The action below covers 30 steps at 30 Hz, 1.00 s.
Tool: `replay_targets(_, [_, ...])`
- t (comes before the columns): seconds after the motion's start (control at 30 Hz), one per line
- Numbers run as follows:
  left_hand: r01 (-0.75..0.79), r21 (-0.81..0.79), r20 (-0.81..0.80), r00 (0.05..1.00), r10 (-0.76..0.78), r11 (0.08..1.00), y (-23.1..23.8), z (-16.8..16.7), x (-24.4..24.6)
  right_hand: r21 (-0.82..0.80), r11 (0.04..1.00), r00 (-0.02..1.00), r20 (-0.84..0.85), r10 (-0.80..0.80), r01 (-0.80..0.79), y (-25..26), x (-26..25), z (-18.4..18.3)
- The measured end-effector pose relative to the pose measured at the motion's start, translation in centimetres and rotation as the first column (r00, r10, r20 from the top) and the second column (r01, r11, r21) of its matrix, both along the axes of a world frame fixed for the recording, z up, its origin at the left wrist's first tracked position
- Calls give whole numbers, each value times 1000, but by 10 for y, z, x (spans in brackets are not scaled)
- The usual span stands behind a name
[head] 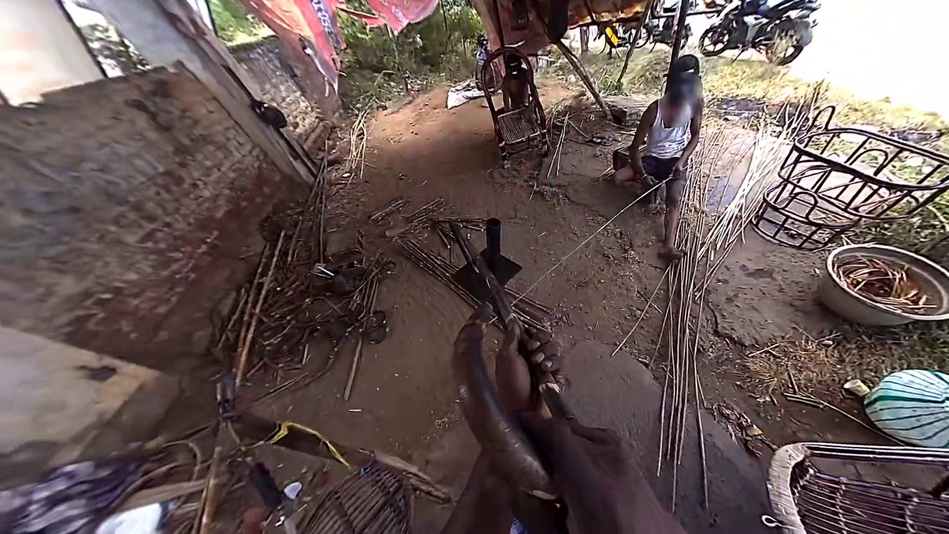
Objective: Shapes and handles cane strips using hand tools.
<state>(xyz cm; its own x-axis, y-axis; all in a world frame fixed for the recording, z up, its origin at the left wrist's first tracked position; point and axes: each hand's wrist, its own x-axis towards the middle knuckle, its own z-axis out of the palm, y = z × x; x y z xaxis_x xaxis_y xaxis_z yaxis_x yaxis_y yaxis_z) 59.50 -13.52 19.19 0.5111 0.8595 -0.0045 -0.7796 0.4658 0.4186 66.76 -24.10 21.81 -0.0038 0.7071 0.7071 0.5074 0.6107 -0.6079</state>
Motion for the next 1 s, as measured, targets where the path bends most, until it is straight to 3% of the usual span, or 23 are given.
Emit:
replay_targets(0.03, [-176,-170,-290,949,122,970,-13,46,15,49,996,996,66,67,-70,10,2,1])
replay_targets(0.1, [-209,-161,-517,850,98,965,-5,72,26,80,989,981,160,108,-122,27,12,15])
replay_targets(0.2, [-112,42,-508,853,118,993,67,22,26,46,992,973,204,107,-119,59,36,44])
replay_targets(0.3, [-184,152,-286,932,221,971,125,-17,54,13,988,977,151,151,-155,108,75,73])
replay_targets(0.37, [-191,121,-397,890,224,974,143,-5,81,3,983,981,59,182,-183,139,107,90])
replay_targets(0.47, [-230,52,-617,758,212,972,156,48,123,-58,964,950,-195,244,-259,188,165,107])
replay_targets(0.57, [-349,10,-716,652,250,937,195,55,174,-112,924,854,-437,283,-364,259,238,102])
replay_targets(0.67, [-374,-18,-818,539,202,927,220,58,212,-152,912,808,-535,247,-380,308,289,93])
replay_targets(0.73, [-356,-5,-821,535,200,934,215,60,202,-146,912,816,-515,261,-384,298,274,105])
replay_targets(0.8, [-241,49,-761,619,193,969,183,46,153,-92,935,848,-458,265,-342,239,217,103])
replay_targets(0.87, [-166,106,-724,663,191,980,155,36,103,-29,982,918,-362,166,-189,180,145,88])
replay_targets(0.93, [-161,92,-703,689,179,983,139,19,64,-29,993,940,-327,95,-110,151,89,61])
replay_targets(1.0, [-242,70,-707,672,219,968,136,14,52,-9,997,941,-331,67,-74,155,65,48])
